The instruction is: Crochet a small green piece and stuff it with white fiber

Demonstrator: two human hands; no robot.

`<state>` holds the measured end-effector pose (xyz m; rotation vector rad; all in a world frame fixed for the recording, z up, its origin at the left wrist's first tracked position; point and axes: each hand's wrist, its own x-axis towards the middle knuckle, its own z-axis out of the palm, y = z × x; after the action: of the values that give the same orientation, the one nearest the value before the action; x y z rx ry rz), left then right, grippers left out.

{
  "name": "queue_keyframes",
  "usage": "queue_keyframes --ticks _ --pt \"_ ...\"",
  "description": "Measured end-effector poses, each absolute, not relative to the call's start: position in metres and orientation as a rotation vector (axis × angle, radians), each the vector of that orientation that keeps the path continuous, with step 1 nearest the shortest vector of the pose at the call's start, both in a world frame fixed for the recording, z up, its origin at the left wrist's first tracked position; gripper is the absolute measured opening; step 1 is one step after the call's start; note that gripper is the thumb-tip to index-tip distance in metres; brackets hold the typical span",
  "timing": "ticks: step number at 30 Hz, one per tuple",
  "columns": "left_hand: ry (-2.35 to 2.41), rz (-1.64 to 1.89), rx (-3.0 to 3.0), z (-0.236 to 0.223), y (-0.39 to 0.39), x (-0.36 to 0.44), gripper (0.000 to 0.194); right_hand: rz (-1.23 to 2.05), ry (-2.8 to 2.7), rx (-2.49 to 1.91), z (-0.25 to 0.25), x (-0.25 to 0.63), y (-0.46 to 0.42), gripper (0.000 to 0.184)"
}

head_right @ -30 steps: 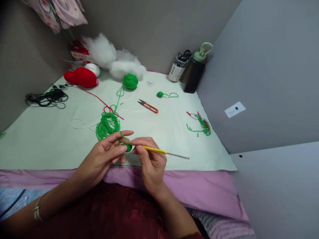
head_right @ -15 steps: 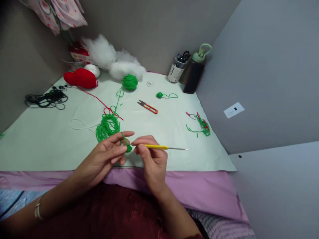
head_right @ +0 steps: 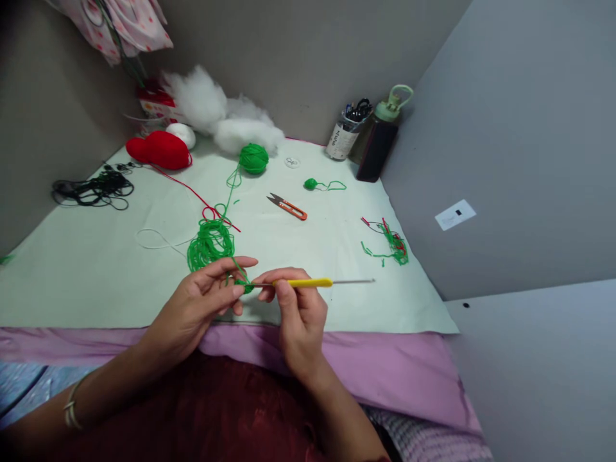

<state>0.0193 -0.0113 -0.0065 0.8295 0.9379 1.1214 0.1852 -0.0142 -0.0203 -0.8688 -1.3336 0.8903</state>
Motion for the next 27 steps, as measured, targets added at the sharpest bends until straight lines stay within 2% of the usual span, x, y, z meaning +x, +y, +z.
queue_keyframes --ticks 5,9,11,16,18,20,27 --pt "1.03 1.216 0.898 -0.007 -0.014 0.026 0.032 0.287 -1.77 -0.838 -0.029 0.184 -0.02 0.026" --pt "0.897 1.152 0.699 -0.007 -0.013 0.028 0.048 -0.02 -1.878 -0.885 -0.037 0.184 -0.02 0.032" --pt "0.79 1.059 0.553 -0.006 -0.011 0.026 0.047 0.035 -1.819 -0.892 -0.036 0.185 -0.019 0.031" --pt "0.715 1.054 0.446 -0.002 -0.008 0.022 0.035 0.705 -1.344 -0.838 -0.024 0.184 -0.016 0.025" --pt "0.717 1.069 0.505 -0.001 -0.009 0.024 0.034 0.847 -1.265 -0.807 -0.023 0.182 -0.013 0.024" --pt "0.724 1.07 0.573 -0.002 -0.01 0.026 0.033 0.849 -1.287 -0.821 -0.023 0.18 -0.011 0.021" --pt "0.855 1.161 0.637 -0.008 -0.011 0.028 0.04 0.52 -1.558 -0.886 -0.027 0.18 -0.016 0.025"
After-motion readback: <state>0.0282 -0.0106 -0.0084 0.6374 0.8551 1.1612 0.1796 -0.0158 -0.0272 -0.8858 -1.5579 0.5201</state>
